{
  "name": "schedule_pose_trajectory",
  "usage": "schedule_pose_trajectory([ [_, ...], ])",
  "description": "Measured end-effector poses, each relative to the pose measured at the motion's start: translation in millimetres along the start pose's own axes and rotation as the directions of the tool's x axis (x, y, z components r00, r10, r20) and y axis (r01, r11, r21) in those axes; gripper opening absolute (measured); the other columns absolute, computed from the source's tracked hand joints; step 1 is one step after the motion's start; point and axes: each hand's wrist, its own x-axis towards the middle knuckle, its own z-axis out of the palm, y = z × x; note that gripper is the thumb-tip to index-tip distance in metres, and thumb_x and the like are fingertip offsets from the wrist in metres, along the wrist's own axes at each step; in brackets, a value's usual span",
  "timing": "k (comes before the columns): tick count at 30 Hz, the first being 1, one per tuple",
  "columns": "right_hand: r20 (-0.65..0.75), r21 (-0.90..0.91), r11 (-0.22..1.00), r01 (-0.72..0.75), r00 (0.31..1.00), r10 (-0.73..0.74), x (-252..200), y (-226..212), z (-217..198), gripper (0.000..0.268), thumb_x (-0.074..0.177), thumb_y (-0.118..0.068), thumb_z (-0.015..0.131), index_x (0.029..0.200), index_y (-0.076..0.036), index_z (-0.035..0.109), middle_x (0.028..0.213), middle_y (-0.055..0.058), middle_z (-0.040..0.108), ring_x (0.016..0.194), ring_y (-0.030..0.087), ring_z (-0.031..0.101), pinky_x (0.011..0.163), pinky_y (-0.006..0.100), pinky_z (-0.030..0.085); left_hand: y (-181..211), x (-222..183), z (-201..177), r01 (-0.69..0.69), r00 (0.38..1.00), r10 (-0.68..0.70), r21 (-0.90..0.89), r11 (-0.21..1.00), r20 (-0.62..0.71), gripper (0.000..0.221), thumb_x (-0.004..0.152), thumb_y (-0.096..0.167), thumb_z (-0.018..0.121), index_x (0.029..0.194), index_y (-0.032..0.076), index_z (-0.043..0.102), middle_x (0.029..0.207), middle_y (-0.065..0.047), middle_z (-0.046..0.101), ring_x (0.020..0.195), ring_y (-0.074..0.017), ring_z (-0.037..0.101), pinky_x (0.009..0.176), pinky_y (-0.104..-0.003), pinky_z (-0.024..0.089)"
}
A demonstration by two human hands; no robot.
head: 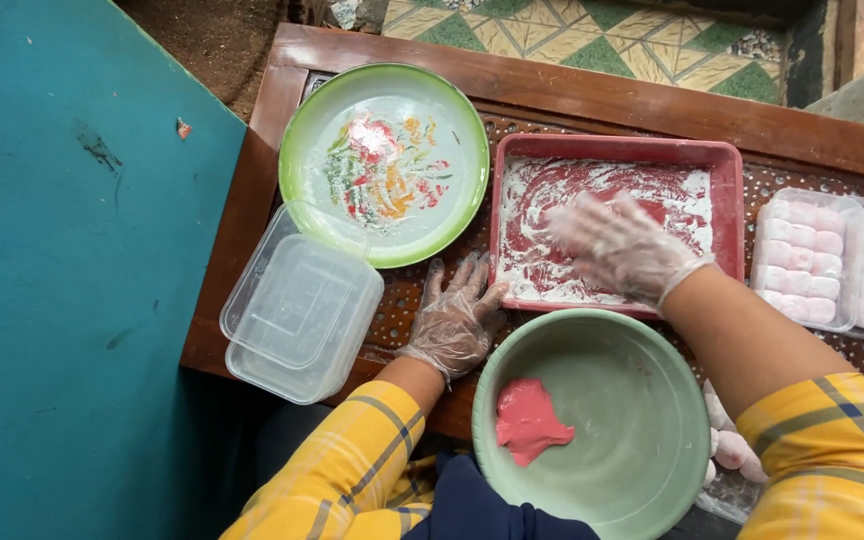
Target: Shaping pink dough into small balls and organizing them into plastic containers.
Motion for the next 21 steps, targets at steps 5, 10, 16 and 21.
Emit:
schedule_pose_trajectory([
  [5, 0.027, 0.592, 0.707, -0.386, 0.887, 0.461, 20.9, 13.6, 14.9, 0.072, 0.102, -0.049, 0.043, 0.164, -0.017, 0.024, 0.174, 0.006, 0.012, 0.155, 0.038, 0.018, 0.126, 0.057, 0.015, 5.1, -0.9, -13.7, 0.017, 0.997, -0.020, 0.038, 0.999, 0.081, 0.058, 0.102, 0.055, 0.031, 0.156, 0.035, 0.034, 0.170, -0.007, 0.023, 0.158, -0.0258, 0.015, 0.127, -0.059, 0.002],
  [10, -0.176, 0.157, 0.984, 0.085, 0.983, -0.057, 33.3, -14.2, 24.0, 0.067, 0.096, -0.056, 0.048, 0.156, -0.029, 0.037, 0.167, 0.005, 0.030, 0.153, 0.030, 0.026, 0.123, 0.056, 0.020, 6.7, -0.2, -17.3, 0.032, 0.995, -0.033, 0.009, 0.999, 0.098, 0.056, 0.102, 0.055, 0.031, 0.155, 0.035, 0.036, 0.170, -0.005, 0.023, 0.158, -0.0254, 0.014, 0.128, -0.058, 0.003],
  [16, -0.352, 0.139, 0.981, -0.138, 0.919, 0.179, 19.5, 1.6, 66.5, 0.072, 0.101, -0.063, 0.038, 0.158, -0.021, 0.043, 0.165, 0.011, 0.037, 0.151, 0.034, 0.033, 0.123, 0.054, 0.025, 5.5, 1.3, -14.9, 0.018, 0.994, -0.022, 0.040, 0.999, 0.106, 0.058, 0.102, 0.056, 0.030, 0.155, 0.033, 0.037, 0.171, -0.005, 0.019, 0.158, -0.0272, 0.014, 0.128, -0.059, 0.004],
  [21, -0.010, 0.536, 0.769, -0.348, 0.909, 0.418, 53.5, -6.5, -5.8, 0.079, 0.100, -0.068, 0.041, 0.162, -0.020, 0.034, 0.169, 0.011, 0.028, 0.155, 0.031, 0.023, 0.128, 0.050, 0.010, 2.0, 2.8, -6.6, 0.023, 0.989, -0.031, 0.052, 0.998, 0.147, 0.063, 0.100, 0.060, 0.029, 0.158, 0.037, 0.030, 0.171, -0.006, 0.020, 0.159, -0.0269, 0.010, 0.128, -0.059, 0.000],
])
